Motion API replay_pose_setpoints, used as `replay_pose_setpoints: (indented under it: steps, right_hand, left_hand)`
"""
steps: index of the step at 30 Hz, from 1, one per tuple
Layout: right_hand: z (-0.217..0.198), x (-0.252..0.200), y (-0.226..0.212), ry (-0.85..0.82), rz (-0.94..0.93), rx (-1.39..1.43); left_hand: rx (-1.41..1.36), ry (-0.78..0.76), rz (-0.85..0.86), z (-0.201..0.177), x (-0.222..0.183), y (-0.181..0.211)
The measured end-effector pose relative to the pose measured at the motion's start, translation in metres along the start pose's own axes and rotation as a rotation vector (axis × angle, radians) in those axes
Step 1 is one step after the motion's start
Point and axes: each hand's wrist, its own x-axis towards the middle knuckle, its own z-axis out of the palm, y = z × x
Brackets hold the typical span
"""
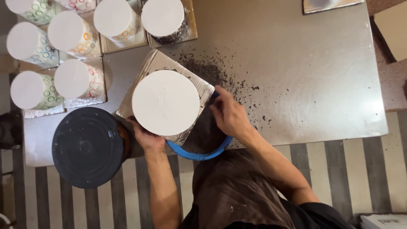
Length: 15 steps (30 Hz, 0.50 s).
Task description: The person holds a white frosted cake on a foil-covered board over a blue basin of dark chocolate crumbs, grabs handfuls of crumbs and presses them onto the cake's sides while rotating the board, then sets the finished cake on the table with other completed cakes and starts the next one.
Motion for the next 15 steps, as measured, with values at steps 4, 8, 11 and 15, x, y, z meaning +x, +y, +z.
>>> replay_pose_setpoints:
  steps: [4, 8, 11, 15]
  right_hand:
    - [0.004, -0.005, 0.009, 0.0, -0.037, 0.008]
    - [0.004, -0.011, 0.008, 0.04, -0.105, -0.06]
    - [0.001, -0.003, 0.003, 0.046, -0.068, -0.073]
    - [0.002, -0.014, 0.008, 0.055, -0.102, -0.058]
  left_hand:
    - [0.051, 0.031, -0.008, 0.062, -0.009, 0.008]
    - [-0.002, 0.064, -0.042, 0.063, -0.015, 0.009]
    - [-0.003, 0.04, -0.055, 0.064, -0.001, 0.011]
    - [0.002, 0.097, -0.046, 0.035, -0.008, 0.003]
